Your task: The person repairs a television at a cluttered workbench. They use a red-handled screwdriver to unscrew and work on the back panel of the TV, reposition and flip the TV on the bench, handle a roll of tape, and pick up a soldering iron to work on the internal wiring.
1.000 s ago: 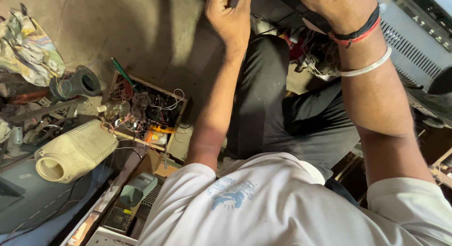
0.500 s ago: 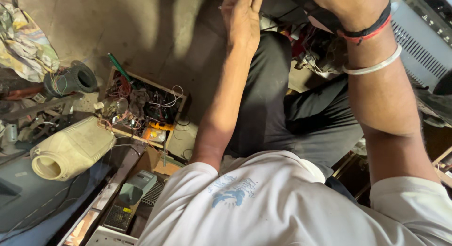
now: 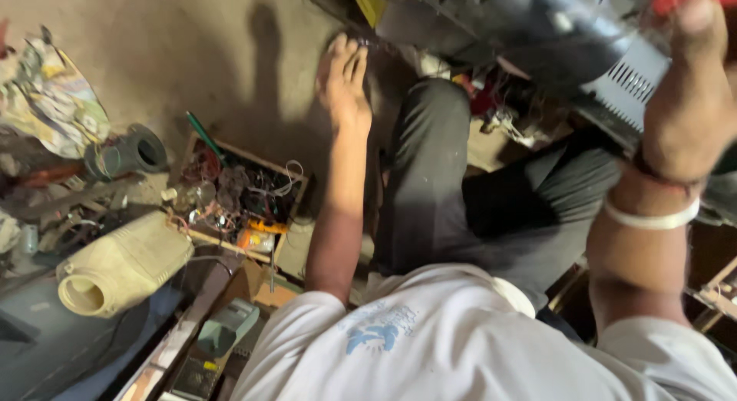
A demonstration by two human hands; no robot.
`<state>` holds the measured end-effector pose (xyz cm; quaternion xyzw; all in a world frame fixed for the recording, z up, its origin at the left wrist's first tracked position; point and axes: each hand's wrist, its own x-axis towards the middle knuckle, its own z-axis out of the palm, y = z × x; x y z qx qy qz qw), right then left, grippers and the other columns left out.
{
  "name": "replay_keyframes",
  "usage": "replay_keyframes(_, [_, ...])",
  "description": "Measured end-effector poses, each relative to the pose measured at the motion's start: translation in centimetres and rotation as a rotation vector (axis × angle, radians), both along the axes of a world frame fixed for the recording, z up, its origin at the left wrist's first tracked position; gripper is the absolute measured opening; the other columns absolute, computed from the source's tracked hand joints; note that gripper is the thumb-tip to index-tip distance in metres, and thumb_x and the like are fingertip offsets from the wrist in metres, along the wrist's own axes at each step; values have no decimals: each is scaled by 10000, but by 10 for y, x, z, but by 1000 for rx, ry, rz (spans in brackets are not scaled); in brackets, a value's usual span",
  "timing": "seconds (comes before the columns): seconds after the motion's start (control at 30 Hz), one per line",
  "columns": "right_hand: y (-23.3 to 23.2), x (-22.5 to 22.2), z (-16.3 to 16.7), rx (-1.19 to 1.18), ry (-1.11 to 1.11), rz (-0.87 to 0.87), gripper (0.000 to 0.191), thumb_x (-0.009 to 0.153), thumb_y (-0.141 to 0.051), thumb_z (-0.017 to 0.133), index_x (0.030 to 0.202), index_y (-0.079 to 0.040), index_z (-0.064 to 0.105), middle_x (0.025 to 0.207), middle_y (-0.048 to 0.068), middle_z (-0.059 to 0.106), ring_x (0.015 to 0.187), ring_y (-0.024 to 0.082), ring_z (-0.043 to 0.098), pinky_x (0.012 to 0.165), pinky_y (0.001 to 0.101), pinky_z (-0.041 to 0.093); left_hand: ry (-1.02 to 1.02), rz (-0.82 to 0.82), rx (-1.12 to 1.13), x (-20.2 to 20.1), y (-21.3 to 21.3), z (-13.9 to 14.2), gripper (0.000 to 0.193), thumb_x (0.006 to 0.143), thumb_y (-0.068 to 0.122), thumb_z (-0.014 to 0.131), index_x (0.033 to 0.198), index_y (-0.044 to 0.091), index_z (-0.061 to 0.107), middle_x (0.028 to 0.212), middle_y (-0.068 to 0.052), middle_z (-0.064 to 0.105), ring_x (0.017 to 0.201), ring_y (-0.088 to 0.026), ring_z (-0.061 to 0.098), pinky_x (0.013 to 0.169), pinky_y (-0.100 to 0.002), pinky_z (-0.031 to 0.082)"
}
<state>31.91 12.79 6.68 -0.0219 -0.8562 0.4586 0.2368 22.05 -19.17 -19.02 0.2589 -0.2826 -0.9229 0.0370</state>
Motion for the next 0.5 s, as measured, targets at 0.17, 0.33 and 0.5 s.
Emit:
replay_keyframes(0.17, [2,54,9,-255,59,-42,422,1165,-240,764,1398,53,569,1073,127,643,838,210,660,772,337,623,-42,-26,-115,2,-5,23,332,911,153,766,1186,-25,711,915,-68,695,767,-179,662,729,-303,551])
replay_keyframes(0.33, [6,91,-6,-379,137,-109,495,1164,-215,782,1479,44,501,1087,138,638,855,215,659,773,339,610,154,-67,-256,-13,4,62,248,987,151,716,1173,-13,726,896,-47,683,724,-133,627,666,-268,507])
replay_keyframes(0.5, [2,109,-14,-427,161,-114,489,1161,-175,808,1450,-8,452,1000,130,631,789,212,625,718,299,534,400,-30,-475,-38,9,116,187,1028,122,683,1159,-5,722,878,-35,678,710,-115,605,637,-272,494])
